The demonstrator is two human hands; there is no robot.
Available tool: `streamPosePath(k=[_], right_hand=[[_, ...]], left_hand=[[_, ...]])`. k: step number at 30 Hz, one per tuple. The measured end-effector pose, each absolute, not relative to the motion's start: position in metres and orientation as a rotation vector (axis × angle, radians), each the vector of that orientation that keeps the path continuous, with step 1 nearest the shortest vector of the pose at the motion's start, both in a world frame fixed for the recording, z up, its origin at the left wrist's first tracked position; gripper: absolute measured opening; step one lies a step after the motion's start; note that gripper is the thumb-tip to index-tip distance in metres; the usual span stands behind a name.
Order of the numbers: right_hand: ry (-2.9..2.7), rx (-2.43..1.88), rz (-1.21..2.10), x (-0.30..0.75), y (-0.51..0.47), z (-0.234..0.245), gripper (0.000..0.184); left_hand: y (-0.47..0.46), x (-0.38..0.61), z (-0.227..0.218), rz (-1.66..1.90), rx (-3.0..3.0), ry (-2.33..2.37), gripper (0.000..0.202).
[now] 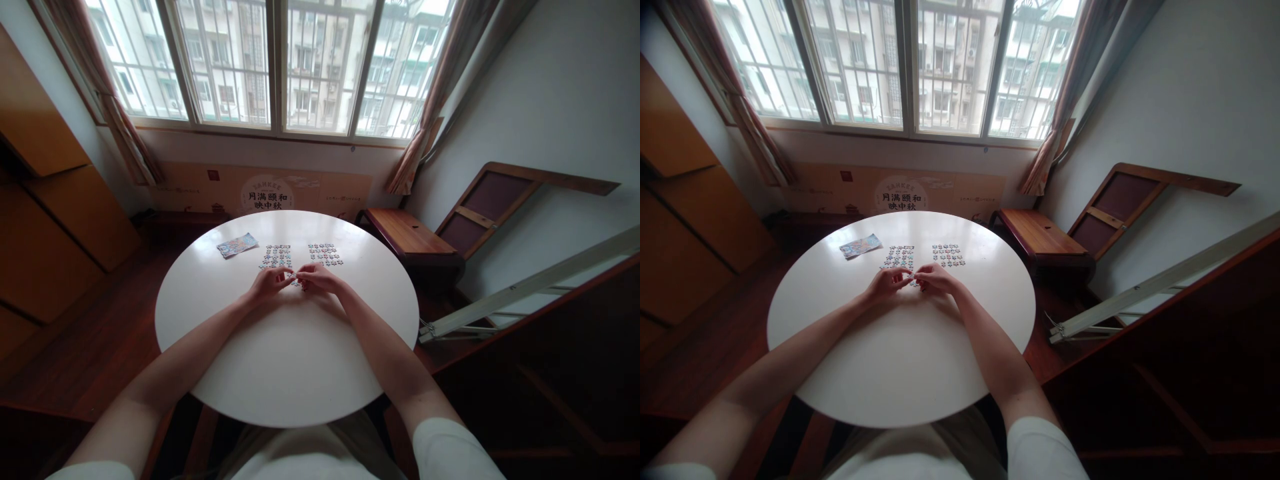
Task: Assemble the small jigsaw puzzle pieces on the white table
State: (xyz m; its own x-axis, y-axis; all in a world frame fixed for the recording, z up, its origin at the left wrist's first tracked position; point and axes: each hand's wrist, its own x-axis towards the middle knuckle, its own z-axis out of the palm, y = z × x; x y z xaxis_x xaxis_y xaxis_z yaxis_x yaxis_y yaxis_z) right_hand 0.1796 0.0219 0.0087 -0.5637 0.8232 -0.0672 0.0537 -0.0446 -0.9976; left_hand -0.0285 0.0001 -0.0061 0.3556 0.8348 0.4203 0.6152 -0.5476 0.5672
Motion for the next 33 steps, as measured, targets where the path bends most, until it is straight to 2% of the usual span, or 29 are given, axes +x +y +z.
streamPosePath(k=[8, 11, 16, 22, 33], right_hand=[[-1.661, -0.960, 1.674, 0.190, 0.020, 0.025, 0.032], [-1.531, -0.976, 1.510, 0.199, 0.024, 0.034, 0.027], [-1.367, -1.105, 1.360, 0.211, 0.032, 0.037, 0.020], [-1.208, -1.180, 1.237, 0.217, 0.039, 0.033, 0.012], [-1.353, -1.224, 1.308, 0.217, 0.036, 0.028, 0.016]], left_hand=[[0.000, -0.034, 0.003, 1.040, 2.314, 1.305, 0.038], [0.005, -0.049, 0.017, 1.051, 2.329, 1.358, 0.038], [0.018, -0.088, 0.036, 0.832, 2.378, 1.463, 0.037], [0.026, -0.124, 0.039, 0.683, 2.310, 1.503, 0.037], [0.018, -0.137, 0.047, 0.423, 2.090, 1.330, 0.040]])
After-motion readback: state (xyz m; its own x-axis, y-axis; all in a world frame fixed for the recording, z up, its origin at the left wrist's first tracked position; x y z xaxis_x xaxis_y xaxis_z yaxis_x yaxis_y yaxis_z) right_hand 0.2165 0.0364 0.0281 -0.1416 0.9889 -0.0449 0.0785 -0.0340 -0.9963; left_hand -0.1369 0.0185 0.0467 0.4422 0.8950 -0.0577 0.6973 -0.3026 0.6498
